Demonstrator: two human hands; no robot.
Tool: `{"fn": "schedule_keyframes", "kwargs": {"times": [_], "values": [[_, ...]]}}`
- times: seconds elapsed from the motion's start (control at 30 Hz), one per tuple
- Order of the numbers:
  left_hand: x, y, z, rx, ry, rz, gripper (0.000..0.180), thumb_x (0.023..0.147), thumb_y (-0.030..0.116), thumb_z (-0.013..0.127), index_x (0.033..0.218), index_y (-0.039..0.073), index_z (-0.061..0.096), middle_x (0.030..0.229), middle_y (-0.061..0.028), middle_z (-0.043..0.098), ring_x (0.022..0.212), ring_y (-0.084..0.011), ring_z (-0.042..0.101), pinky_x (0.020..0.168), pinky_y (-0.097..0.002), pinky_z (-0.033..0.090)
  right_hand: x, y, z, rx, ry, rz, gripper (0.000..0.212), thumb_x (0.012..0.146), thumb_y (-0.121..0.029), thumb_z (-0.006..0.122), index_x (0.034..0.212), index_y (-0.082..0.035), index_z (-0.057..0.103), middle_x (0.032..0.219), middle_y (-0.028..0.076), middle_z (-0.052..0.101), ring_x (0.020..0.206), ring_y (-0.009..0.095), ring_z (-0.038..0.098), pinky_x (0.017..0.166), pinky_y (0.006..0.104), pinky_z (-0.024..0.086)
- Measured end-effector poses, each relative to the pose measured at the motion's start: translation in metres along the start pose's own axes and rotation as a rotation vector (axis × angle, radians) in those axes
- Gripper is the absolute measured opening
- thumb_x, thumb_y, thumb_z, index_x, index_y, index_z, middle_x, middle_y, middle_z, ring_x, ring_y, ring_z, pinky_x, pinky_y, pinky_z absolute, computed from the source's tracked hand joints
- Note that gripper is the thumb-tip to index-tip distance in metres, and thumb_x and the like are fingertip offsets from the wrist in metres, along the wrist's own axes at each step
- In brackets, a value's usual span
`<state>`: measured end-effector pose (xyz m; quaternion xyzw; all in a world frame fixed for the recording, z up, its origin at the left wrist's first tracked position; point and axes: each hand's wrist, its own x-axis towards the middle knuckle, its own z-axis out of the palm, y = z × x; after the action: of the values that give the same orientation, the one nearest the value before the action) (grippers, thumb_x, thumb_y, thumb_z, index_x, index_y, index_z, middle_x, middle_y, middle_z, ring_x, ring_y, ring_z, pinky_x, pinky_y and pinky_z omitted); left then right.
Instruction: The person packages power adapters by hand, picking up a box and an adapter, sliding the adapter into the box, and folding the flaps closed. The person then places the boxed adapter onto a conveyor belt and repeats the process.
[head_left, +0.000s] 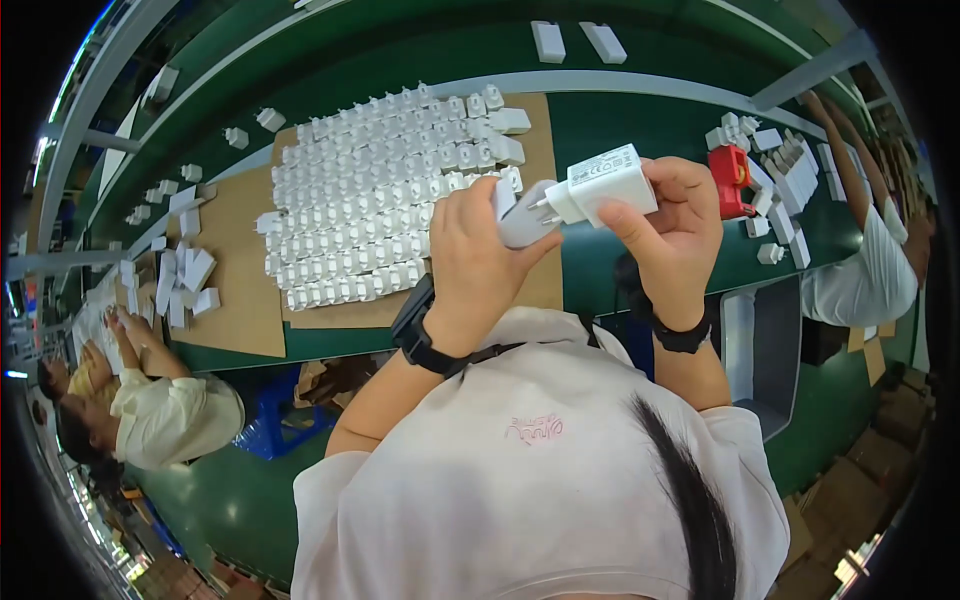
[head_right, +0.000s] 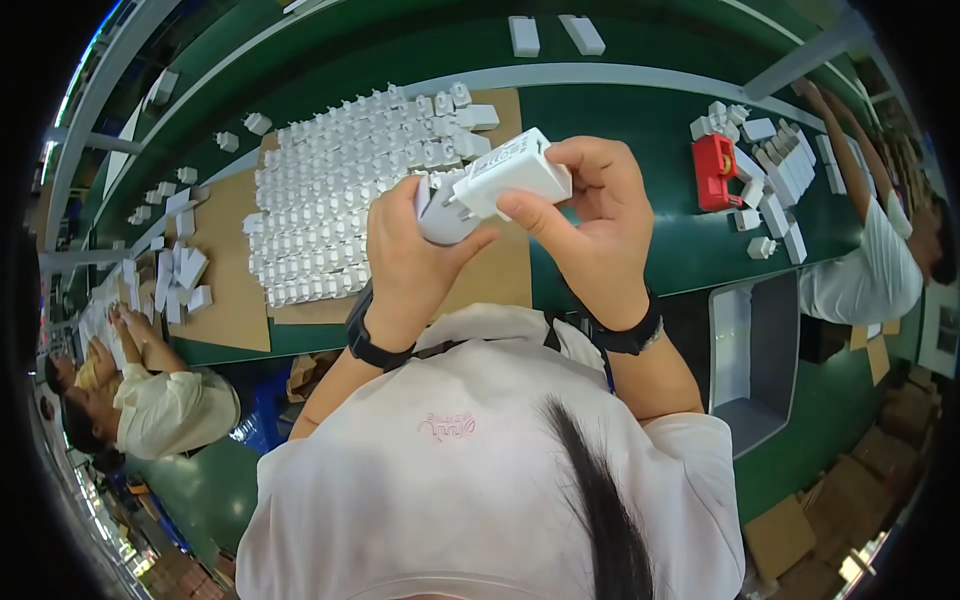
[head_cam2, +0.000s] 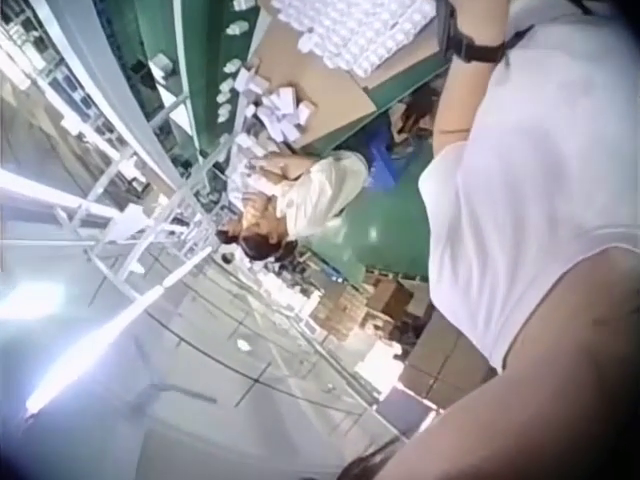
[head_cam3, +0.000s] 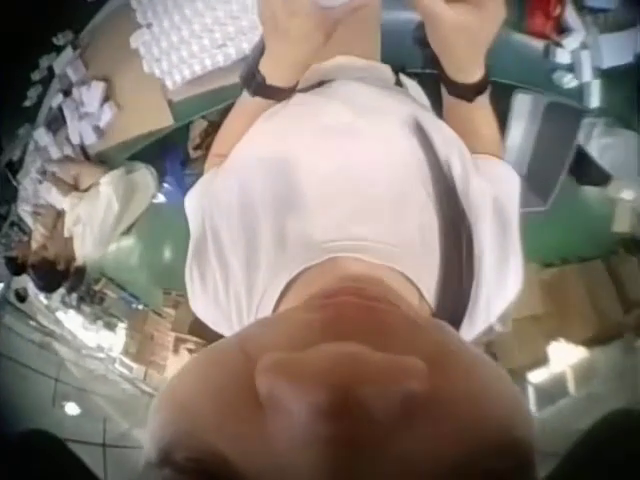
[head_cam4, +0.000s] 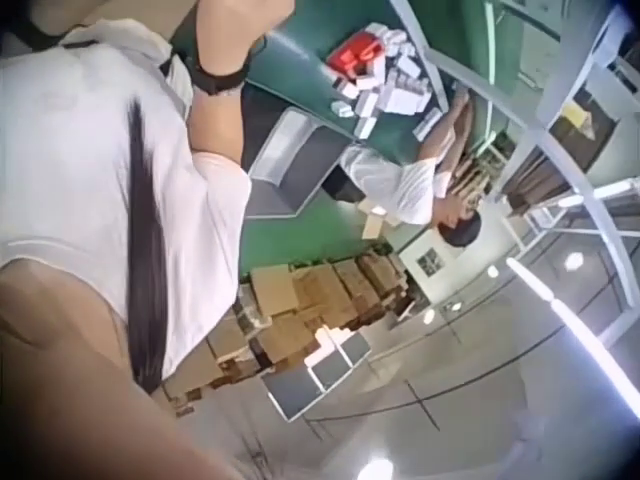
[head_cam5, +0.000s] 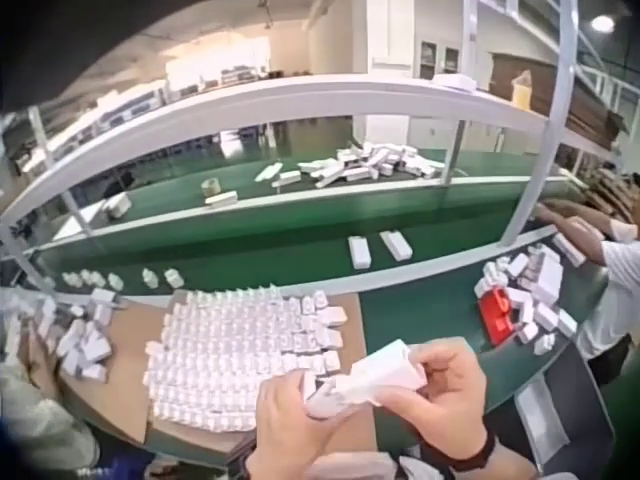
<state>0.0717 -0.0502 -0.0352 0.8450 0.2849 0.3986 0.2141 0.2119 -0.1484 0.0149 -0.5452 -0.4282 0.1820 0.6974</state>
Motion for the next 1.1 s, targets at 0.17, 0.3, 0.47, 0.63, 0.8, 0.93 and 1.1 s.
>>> {"fn": "schedule_keyframes", "kwargs": {"times": [0.17, 0.3, 0.47, 0.63, 0.8, 0.93, 1.1], "values": [[-0.003, -0.004, -0.001, 0.001, 0.035, 0.11, 0.066, 0.055, 0.016, 0.082, 0.107, 0.001, 0.046, 0.091, -0.0135, 0.051, 0.083, -0.0286, 0.047, 0.07, -0.0369, 0.04, 0.015, -0.015, -0.004, 0.145, 0.078, -0.05, 0.039, 0.071, 0.002, 0.071, 0.101, -0.001, 0.046, 0.094, 0.009, 0.057, 0.081, 0.014, 0.059, 0.069, 0.0249, 0.05], [-0.018, -0.01, 0.01, -0.755, 0.001, -0.208, 0.061, 0.059, 0.014, 0.083, 0.105, 0.005, 0.044, 0.094, -0.0076, 0.052, 0.085, -0.0187, 0.05, 0.075, -0.0314, 0.042, 0.018, -0.008, -0.01, 0.07, -0.072, -0.058, 0.039, 0.07, 0.002, 0.072, 0.1, -0.001, 0.047, 0.095, 0.01, 0.057, 0.085, 0.015, 0.058, 0.073, 0.0258, 0.049], [-0.008, -0.016, -0.013, -1.347, -0.485, -0.618, 0.073, 0.053, 0.029, 0.087, 0.108, 0.007, 0.044, 0.103, -0.0082, 0.055, 0.092, -0.0165, 0.056, 0.081, -0.0284, 0.046, 0.017, 0.005, -0.011, 0.13, -0.196, -0.094, 0.039, 0.069, 0.001, 0.073, 0.099, -0.002, 0.049, 0.101, 0.012, 0.057, 0.093, 0.016, 0.056, 0.079, 0.0274, 0.047], [-0.001, -0.011, -0.012, -1.539, -0.624, -0.682, 0.106, 0.045, 0.054, 0.082, 0.126, 0.002, 0.039, 0.112, -0.0133, 0.055, 0.096, -0.0215, 0.059, 0.078, -0.0329, 0.05, 0.022, 0.007, -0.014, 0.243, -0.297, 0.005, 0.038, 0.068, -0.001, 0.075, 0.098, -0.002, 0.052, 0.101, 0.01, 0.057, 0.088, 0.015, 0.057, 0.078, 0.0266, 0.047], [0.003, -0.017, -0.003, -1.465, -0.729, -0.706, 0.104, 0.047, 0.061, 0.076, 0.125, 0.0, 0.042, 0.107, -0.01, 0.058, 0.094, -0.0193, 0.059, 0.078, -0.0366, 0.053, 0.028, 0.001, -0.022, 0.065, -0.418, 0.113, 0.034, 0.065, -0.008, 0.078, 0.09, -0.004, 0.055, 0.102, 0.013, 0.059, 0.092, 0.017, 0.058, 0.079, 0.027, 0.047], [0.007, -0.014, 0.002, -1.444, -0.806, -0.721, 0.099, 0.048, 0.062, 0.075, 0.12, 0.0, 0.046, 0.105, -0.0095, 0.059, 0.092, -0.0192, 0.06, 0.078, -0.0355, 0.053, 0.031, 0.001, -0.019, -0.094, -0.549, 0.056, 0.026, 0.065, -0.005, 0.077, 0.085, -0.003, 0.06, 0.102, 0.014, 0.06, 0.09, 0.02, 0.06, 0.078, 0.0284, 0.048], [0.007, -0.024, 0.005, -1.482, -0.808, -0.727, 0.093, 0.049, 0.062, 0.075, 0.116, 0.002, 0.049, 0.101, -0.009, 0.06, 0.09, -0.0189, 0.061, 0.075, -0.032, 0.052, 0.034, 0.009, -0.019, 0.102, -0.614, 0.017, 0.024, 0.068, -0.004, 0.073, 0.089, -0.003, 0.062, 0.105, 0.016, 0.061, 0.097, 0.023, 0.058, 0.08, 0.0308, 0.047]]}}
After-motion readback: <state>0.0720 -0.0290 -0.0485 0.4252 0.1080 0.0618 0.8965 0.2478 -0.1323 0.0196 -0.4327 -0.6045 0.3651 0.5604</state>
